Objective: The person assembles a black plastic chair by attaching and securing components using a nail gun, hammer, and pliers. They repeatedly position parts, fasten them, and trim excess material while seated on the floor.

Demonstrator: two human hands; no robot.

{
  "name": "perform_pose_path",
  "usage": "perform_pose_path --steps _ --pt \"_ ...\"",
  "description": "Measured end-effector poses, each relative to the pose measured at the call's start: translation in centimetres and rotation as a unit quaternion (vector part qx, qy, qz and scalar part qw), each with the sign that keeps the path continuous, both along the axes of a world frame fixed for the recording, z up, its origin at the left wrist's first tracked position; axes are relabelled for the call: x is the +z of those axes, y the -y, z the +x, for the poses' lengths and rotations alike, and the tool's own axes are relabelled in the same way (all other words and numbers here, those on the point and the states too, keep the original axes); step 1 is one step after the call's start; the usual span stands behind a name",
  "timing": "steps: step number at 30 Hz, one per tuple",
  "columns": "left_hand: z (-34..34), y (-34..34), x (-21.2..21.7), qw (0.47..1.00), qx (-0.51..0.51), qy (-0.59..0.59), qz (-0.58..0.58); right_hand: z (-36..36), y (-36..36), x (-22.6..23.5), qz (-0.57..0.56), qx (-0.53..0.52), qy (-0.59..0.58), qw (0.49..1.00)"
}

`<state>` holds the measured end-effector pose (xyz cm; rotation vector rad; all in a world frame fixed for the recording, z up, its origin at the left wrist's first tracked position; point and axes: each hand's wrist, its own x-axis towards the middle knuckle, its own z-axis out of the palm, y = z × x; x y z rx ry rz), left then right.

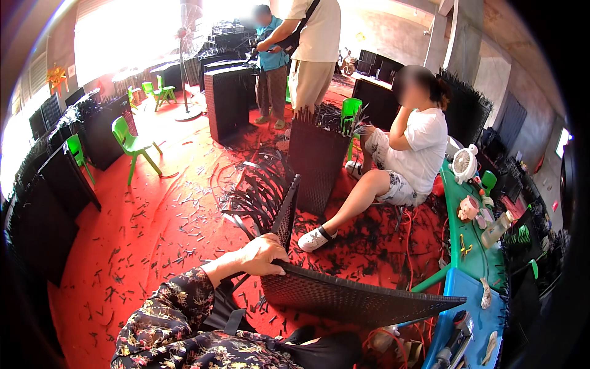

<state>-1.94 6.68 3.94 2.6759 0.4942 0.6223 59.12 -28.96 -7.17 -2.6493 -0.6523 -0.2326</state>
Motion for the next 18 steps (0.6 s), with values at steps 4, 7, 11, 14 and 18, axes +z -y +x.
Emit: perform_pose_path --steps 4,7,11,14,18 --pt "-0.4 0.4 -0.2 1.0 0.009 0.003 -0.002 -0.4 -0.7 -0.1 -0.006 0.012 0.0 1.0" --pt "-0.5 0.8 0.0 1.0 0.007 0.014 0.01 -0.3 -0.6 -0.2 -0.009 0.014 0.002 1.0" --pt "-0.1 1.2 -0.1 1.0 0.023 -0.007 -0.004 -0.3 0.9 -0.1 -0.019 0.006 0.01 1.0" --pt "-0.3 1.1 0.1 1.0 0.026 -0.013 -0.01 -0.6 0.9 -0.6 -0.033 0.007 0.019 0.999" --pt "-0.4 1.1 0.0 1.0 0.027 -0.006 -0.01 -0.9 1.3 -1.2 -0.059 -0.002 0.036 0.998"
